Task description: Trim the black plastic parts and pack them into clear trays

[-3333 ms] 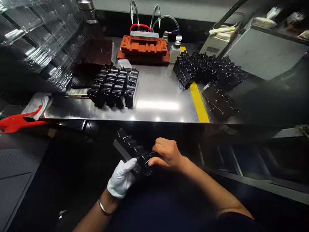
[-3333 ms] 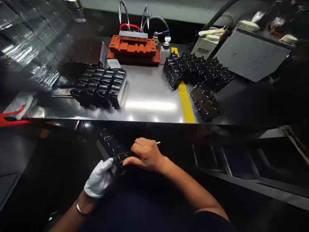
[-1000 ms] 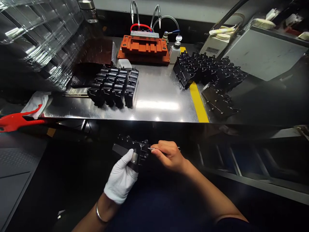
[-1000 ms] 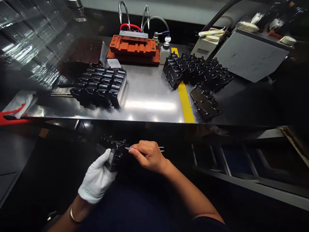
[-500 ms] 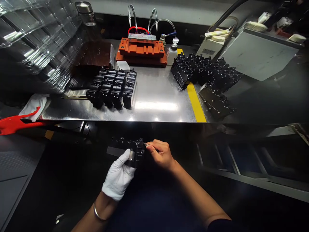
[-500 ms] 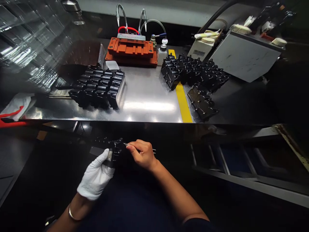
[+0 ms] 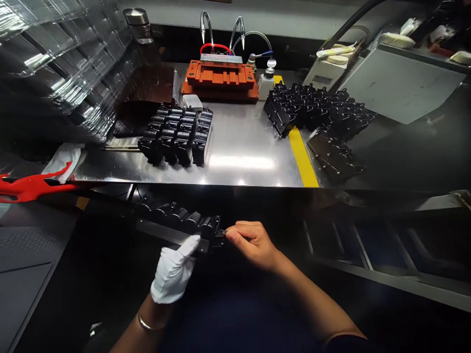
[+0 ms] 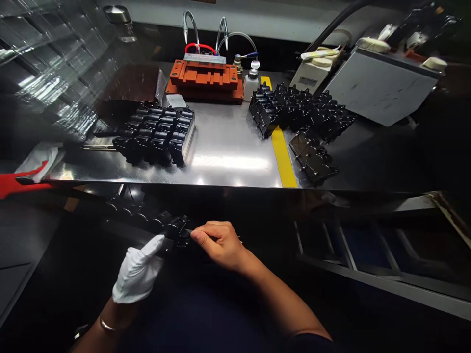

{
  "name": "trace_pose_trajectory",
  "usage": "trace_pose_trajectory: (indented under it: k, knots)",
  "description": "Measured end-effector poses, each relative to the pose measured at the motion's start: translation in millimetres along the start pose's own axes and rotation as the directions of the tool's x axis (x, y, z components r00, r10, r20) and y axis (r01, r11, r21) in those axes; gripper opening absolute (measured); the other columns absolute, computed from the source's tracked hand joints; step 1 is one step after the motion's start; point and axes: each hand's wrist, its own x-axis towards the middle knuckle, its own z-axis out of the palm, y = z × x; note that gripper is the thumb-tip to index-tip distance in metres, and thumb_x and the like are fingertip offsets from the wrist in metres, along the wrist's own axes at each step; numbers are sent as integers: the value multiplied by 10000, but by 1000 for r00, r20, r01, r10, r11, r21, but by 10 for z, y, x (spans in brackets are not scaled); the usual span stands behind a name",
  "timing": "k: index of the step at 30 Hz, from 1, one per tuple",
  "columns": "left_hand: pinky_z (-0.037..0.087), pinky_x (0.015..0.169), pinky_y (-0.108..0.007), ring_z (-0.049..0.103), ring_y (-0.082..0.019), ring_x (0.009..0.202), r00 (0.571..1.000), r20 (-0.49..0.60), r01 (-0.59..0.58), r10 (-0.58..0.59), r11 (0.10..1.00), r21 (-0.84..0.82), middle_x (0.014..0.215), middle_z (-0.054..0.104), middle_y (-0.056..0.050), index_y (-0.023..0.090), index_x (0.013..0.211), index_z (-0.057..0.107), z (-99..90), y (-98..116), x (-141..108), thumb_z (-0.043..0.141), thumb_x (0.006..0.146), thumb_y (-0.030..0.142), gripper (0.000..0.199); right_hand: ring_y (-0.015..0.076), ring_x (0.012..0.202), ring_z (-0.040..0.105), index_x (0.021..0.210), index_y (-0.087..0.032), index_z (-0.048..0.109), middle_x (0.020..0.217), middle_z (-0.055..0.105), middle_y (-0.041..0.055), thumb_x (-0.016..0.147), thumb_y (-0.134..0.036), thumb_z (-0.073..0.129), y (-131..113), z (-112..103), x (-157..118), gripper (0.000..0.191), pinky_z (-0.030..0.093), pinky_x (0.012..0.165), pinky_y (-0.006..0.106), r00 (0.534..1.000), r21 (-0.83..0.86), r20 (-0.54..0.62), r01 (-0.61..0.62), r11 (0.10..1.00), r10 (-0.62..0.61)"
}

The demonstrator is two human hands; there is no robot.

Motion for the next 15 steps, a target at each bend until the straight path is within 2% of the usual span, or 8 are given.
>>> trace_pose_trajectory:
  k: [2, 6, 10, 13, 15]
  knots:
    - [506, 857, -122, 722, -124, 881, 995, -30, -92, 94, 994, 58, 777, 772, 27, 222, 804, 761, 47, -13, -35, 597, 716, -125, 393, 94, 526, 514, 677, -150, 684, 578, 584, 15, 940, -387, 492, -22, -11, 14, 403, 420, 511, 218, 1000, 14, 19, -11, 1000, 11]
    - [538, 754, -119, 730, -117, 742, 958, -70, -263, 279, 947, 185, 729, 767, 33, 196, 797, 754, 125, -18, -93, 635, 662, -153, 392, 88, 524, 501, 667, -141, 670, 578, 565, 9, 934, -388, 500, -33, -54, 28, 401, 403, 506, 213, 997, 38, 68, -38, 999, 35]
    - [544, 684, -107, 721, -99, 655, 953, -91, -262, 288, 939, 222, 659, 750, 65, 219, 790, 746, 166, -26, -101, 633, 637, -182, 443, 89, 512, 492, 607, -139, 639, 550, 542, 2, 934, -401, 492, -23, -68, 33, 444, 378, 483, 212, 988, 33, 100, -120, 992, 117]
    - [549, 730, -122, 726, -104, 694, 955, -108, -245, 278, 938, 246, 710, 762, 48, 216, 756, 746, 206, -51, -92, 672, 659, -123, 360, 105, 547, 546, 673, -148, 683, 592, 605, 18, 938, -376, 499, 32, -10, 25, 396, 406, 510, 217, 993, -89, 14, -119, 989, 121]
    - [560, 760, -149, 730, -126, 752, 956, -109, -239, 271, 941, 241, 764, 771, 23, 197, 755, 751, 242, -64, -95, 702, 669, -71, 286, 125, 589, 582, 781, -155, 711, 655, 660, 39, 928, -358, 529, 90, 39, 14, 310, 442, 564, 235, 992, -258, -124, -52, 965, 20]
